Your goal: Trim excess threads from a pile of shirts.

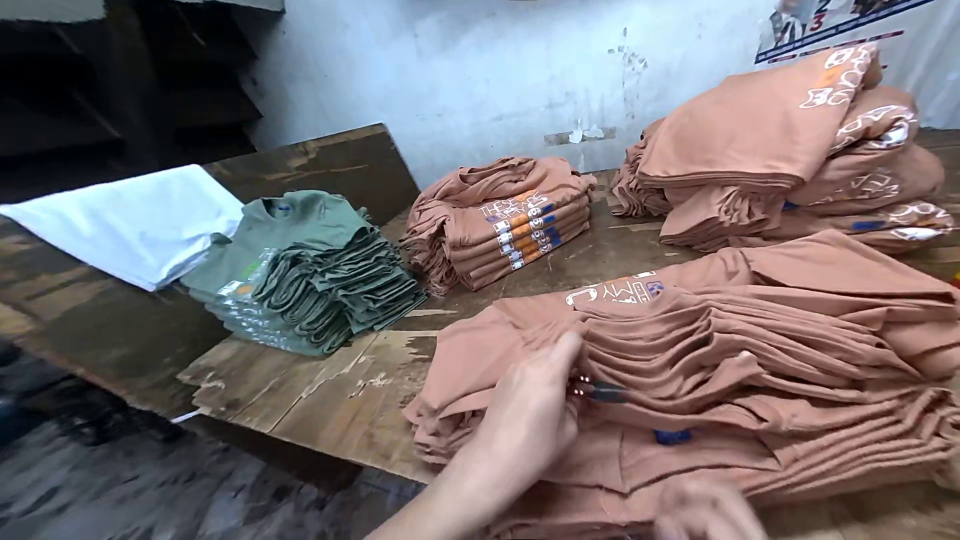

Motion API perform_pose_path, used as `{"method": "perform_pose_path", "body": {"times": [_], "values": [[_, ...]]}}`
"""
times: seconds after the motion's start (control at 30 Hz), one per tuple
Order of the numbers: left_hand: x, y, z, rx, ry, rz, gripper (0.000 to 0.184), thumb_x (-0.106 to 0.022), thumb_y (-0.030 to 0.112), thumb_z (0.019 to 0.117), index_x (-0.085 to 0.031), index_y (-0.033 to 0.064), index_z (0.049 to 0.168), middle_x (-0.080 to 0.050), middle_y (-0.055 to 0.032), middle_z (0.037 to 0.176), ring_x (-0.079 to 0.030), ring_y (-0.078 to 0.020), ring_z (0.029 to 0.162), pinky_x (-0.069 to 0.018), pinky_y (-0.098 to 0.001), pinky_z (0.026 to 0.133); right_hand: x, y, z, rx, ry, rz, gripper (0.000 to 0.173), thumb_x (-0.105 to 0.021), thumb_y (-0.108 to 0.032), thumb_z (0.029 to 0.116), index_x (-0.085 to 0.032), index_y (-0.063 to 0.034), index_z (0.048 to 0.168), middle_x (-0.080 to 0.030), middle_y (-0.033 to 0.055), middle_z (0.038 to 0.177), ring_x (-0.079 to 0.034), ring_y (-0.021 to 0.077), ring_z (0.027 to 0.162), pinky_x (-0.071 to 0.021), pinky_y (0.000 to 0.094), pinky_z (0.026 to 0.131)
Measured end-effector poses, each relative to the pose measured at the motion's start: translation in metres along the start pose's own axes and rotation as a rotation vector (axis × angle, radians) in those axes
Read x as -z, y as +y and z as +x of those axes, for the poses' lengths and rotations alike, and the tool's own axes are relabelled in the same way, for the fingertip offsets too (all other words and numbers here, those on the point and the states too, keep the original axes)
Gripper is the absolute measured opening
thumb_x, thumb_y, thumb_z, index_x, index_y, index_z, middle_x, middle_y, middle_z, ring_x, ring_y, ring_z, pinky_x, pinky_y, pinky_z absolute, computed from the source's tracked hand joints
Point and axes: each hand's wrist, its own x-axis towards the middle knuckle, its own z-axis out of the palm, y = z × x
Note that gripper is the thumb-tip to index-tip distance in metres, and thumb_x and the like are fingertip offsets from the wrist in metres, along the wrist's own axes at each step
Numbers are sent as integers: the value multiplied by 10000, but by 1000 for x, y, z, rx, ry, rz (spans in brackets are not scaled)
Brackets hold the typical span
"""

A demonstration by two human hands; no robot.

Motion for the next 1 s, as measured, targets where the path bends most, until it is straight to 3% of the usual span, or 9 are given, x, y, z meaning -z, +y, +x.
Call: {"method": "perform_pose_path", "body": {"times": [0.07, 0.13, 0.27, 0.33, 0.43, 0.6, 0.73, 0.83, 1.0], "values": [[-22, -5, -1, -74, 209, 67, 182, -699, 10, 780, -691, 148, 899, -687, 19, 820, -688, -150, 766, -599, -403, 666, 3, -10, 18, -148, -62, -200, 349, -741, -348, 935, -773, -32, 1077, -626, 195, 1149, -629, 186, 973, -566, 290, 791], [-21, -1, -7, -42, 91, 108, 176, -690, 34, 767, -718, 154, 893, -696, -2, 853, -694, -176, 798, -591, -423, 679, -2, -15, 27, -133, -195, -322, 293, -774, -351, 885, -811, -92, 1017, -676, 199, 1142, -645, 292, 1025, -561, 417, 852], [11, 23, -20, 200, -274, 10, 268, -722, 421, 879, -727, 155, 914, -684, -11, 760, -675, -195, 715, -558, -475, 650, -15, -5, 25, 80, 40, -178, 35, -777, -178, 860, -807, -173, 879, -631, 63, 1036, -556, 116, 1041, -457, 254, 930], [11, 25, -20, 243, -390, -168, 288, -739, 410, 883, -745, 123, 907, -684, -23, 758, -653, -171, 694, -538, -431, 648, -26, 8, 15, 230, 150, -146, 41, -769, -123, 865, -750, -143, 896, -635, 39, 1111, -582, 80, 1154, -474, 229, 1043], [-7, 7, -28, 246, -199, -476, 166, -718, 307, 939, -754, 146, 934, -701, 59, 787, -643, -29, 684, -551, -248, 642, -32, 11, 12, 117, 216, -12, 29, -747, -99, 907, -762, -76, 918, -624, 41, 1064, -615, 14, 1023, -532, 136, 907], [-9, 5, -33, 286, -142, -603, 144, -704, 279, 954, -755, 158, 896, -675, 77, 731, -609, -11, 634, -506, -216, 583, -24, -6, 30, -198, 92, 32, 250, -840, -197, 859, -794, -18, 1028, -679, 111, 1053, -705, 64, 853, -634, 202, 697], [0, 9, -36, 181, -41, -341, 140, -753, 220, 855, -742, 225, 994, -724, 123, 879, -677, 2, 763, -590, -232, 673, -30, 0, 26, -162, 308, 188, 31, -784, -23, 853, -794, -46, 870, -680, 19, 897, -676, 33, 832, -598, 162, 736], [10, 18, -42, -3, 149, 56, 340, -772, 439, 817, -747, 255, 1101, -667, 52, 999, -652, -105, 907, -576, -358, 790, -23, -5, 24, -271, 364, 369, 49, -656, 47, 933, -684, 30, 897, -639, 61, 960, -677, 73, 632, -646, 231, 568], [1, 34, -33, -228, 140, 313, 120, -754, 273, 810, -774, 227, 919, -693, 23, 869, -680, -206, 843, -557, -414, 717, -24, -6, 24, -261, 366, 436, 67, -631, -1, 972, -688, -12, 938, -630, 31, 990, -642, 45, 630, -619, 203, 557]]}}
